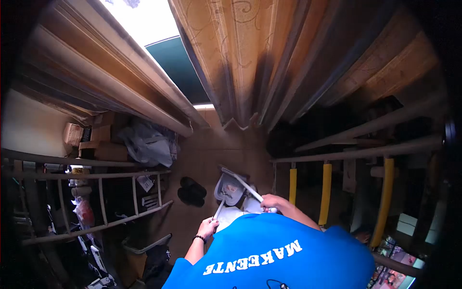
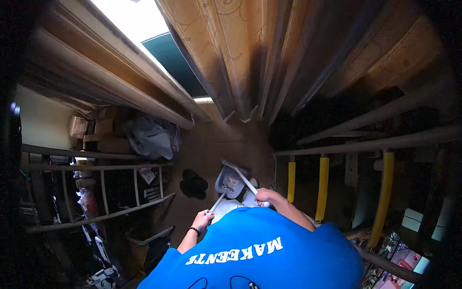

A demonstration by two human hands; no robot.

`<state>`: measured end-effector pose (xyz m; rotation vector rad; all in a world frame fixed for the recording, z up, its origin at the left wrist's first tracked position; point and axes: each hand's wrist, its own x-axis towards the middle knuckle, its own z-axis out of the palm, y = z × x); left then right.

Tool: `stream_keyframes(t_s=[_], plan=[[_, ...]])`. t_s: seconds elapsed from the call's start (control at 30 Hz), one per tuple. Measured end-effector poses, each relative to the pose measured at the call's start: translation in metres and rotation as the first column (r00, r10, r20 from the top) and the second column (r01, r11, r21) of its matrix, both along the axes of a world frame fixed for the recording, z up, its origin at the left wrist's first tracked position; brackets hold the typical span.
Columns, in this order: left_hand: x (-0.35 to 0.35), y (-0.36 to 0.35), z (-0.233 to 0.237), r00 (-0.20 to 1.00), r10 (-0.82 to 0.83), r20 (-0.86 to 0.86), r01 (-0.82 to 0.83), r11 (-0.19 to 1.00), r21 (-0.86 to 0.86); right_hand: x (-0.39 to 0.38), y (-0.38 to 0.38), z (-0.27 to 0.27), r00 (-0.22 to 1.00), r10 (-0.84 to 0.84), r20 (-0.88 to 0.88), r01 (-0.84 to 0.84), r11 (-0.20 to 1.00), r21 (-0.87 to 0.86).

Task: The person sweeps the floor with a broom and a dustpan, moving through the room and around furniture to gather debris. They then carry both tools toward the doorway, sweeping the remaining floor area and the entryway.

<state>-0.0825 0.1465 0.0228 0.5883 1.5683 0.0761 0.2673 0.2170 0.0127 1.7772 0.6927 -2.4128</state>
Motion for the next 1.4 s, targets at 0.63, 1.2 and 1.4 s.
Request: stream_keyframes(t_s=[0.63,1.2,1.4], plan=[[-0.02,0.231,-0.043,0.992,-0.116,0.057,0.103,0.976,0.19,-0.057,0.209,0.046,0.946,-0.307,0.108,0.267,0.923,0.279],[-0.103,0.335,-0.02,0.983,-0.098,0.155,0.086,0.993,0.085,-0.188,0.199,-0.052,0.816,0.276,0.508,-0.43,0.877,0.215],[-0.116,0.341,-0.026,0.987,-0.056,0.149,0.049,0.997,0.056,-0.179,0.222,0.023,0.986,0.113,0.124,-0.12,0.992,0.045]])
